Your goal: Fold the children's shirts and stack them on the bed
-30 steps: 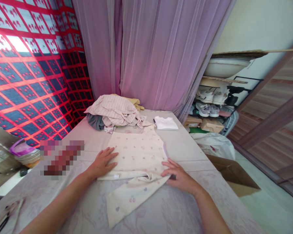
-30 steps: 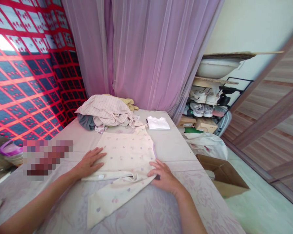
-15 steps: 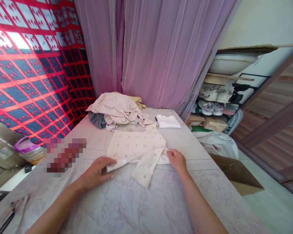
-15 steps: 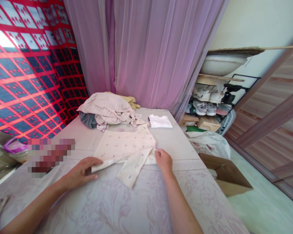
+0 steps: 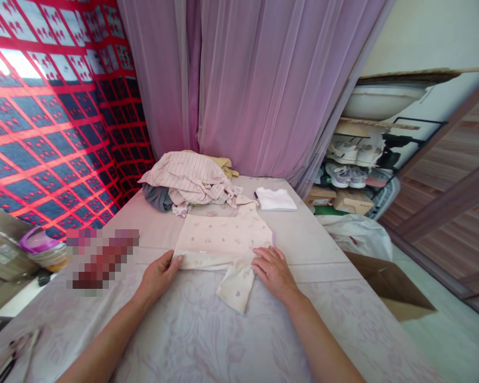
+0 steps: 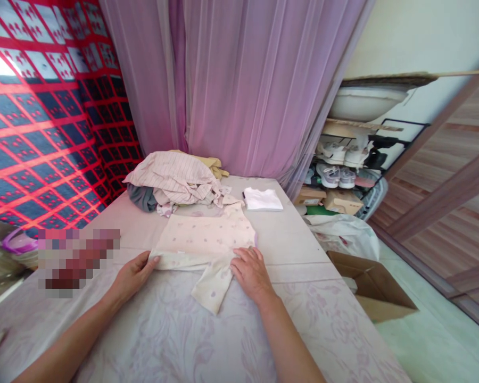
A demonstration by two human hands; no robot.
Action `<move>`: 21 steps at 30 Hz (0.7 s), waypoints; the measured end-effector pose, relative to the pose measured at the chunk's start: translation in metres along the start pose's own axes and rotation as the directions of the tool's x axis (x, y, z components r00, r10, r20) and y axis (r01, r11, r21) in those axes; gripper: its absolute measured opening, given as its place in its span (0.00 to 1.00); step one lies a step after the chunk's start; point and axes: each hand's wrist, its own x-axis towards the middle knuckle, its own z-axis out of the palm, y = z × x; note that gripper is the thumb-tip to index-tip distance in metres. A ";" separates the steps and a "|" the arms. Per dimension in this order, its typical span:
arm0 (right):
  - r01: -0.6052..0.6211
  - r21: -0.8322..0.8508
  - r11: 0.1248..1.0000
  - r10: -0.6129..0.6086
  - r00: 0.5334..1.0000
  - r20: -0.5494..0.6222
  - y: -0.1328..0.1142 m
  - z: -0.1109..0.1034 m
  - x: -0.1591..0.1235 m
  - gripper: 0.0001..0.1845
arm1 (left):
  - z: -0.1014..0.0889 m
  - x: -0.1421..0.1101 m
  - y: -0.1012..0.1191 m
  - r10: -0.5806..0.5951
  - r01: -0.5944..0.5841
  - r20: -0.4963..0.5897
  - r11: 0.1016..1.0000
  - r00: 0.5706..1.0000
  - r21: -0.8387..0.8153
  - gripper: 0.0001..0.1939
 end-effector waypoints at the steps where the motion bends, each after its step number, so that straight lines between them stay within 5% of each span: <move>1: -0.010 0.036 0.999 0.009 1.000 0.010 0.001 -0.002 0.002 0.10 | 0.000 0.002 0.002 -0.015 0.015 -0.009 1.000 1.000 0.024 0.21; 6: -0.001 0.138 0.990 -0.023 0.985 0.171 0.002 -0.023 0.010 0.12 | -0.001 0.011 0.011 -0.084 0.096 -0.076 0.980 0.994 0.173 0.19; 9: 0.015 0.110 0.994 -0.045 0.961 0.271 0.005 -0.026 0.012 0.24 | 0.002 0.014 0.013 -0.091 0.110 -0.100 0.971 0.991 0.213 0.19; 15: -0.018 0.097 0.995 -0.003 0.977 0.213 0.011 -0.015 0.016 0.11 | 0.005 0.012 0.013 -0.091 0.124 -0.142 0.963 0.986 0.239 0.18; 21: -0.123 0.409 0.904 0.005 0.961 0.277 0.025 -0.023 0.034 0.11 | 0.006 0.010 0.015 -0.095 0.134 -0.159 0.957 0.983 0.258 0.18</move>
